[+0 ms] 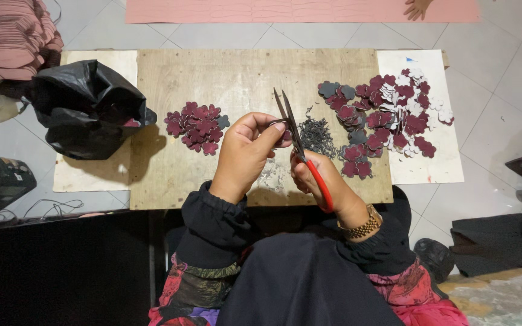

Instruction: The person uses red-handled scissors to trim the edges of small maroon flower-shaped fabric pieces. They pick up each piece, rotate it in their left hand, and make small cuts along the perimeter before placing the finished piece on a wooden board. The task continues repeatedly with multiple pieces.

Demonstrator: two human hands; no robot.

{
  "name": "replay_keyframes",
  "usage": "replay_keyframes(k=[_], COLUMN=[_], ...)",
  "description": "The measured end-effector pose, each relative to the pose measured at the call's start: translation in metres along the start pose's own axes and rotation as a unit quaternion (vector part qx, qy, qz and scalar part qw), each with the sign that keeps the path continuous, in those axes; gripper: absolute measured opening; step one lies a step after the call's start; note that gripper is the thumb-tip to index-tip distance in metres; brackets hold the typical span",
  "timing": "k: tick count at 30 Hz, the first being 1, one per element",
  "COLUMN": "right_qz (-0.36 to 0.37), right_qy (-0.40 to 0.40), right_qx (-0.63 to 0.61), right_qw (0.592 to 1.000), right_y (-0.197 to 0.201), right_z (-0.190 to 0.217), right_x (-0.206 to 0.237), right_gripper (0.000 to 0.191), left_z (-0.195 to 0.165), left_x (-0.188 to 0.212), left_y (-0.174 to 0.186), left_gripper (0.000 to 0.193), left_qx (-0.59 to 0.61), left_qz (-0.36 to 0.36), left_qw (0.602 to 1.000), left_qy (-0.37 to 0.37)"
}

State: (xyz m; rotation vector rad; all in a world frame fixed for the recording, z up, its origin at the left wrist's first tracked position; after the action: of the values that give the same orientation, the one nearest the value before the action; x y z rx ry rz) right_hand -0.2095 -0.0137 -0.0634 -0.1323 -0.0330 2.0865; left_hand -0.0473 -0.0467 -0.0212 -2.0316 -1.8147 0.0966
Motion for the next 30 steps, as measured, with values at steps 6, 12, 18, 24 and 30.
replay_keyframes(k=[6,12,18,24,30], right_qz=[0.001,0.003,-0.002,-0.021,0.001], right_qy=[-0.018,-0.023,-0.035,-0.055,-0.038], right_qx=[0.002,0.011,0.005,-0.002,0.03], right_qw=[1.0,1.0,0.999,0.998,0.999], right_y=[0.002,0.004,0.006,0.008,0.007], right_z=[-0.005,-0.008,-0.014,-0.022,-0.015], right_x=[0.001,0.002,0.001,0.001,0.0], right_gripper=[0.051,0.051,0.049,0.047,0.046], left_z=[0.0,-0.002,-0.002,0.001,0.001], left_x=[0.0,-0.003,-0.006,-0.01,-0.011], left_y=[0.004,0.004,0.008,0.012,0.014], left_gripper=[0.014,0.018,0.028,0.026,0.023], left_qx=[0.007,0.073,0.087,0.089,0.054], left_qz=[-0.005,0.022,0.013,0.011,-0.021], left_qw=[1.0,0.995,0.994,0.994,0.998], left_qy=[-0.013,-0.059,-0.059,-0.061,-0.012])
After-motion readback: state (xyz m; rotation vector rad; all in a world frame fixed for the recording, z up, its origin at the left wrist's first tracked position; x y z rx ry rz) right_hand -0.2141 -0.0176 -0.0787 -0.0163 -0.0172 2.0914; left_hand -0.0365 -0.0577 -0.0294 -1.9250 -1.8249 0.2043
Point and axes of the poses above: each hand's wrist, its own x-axis away from the middle knuckle, its own y-axis out of the back of the hand, z = x × y, the point moved 6 cm from there along -x, towards the middle knuckle, and after that the axes turned 7 degrees about y, right-handed, at the moved point
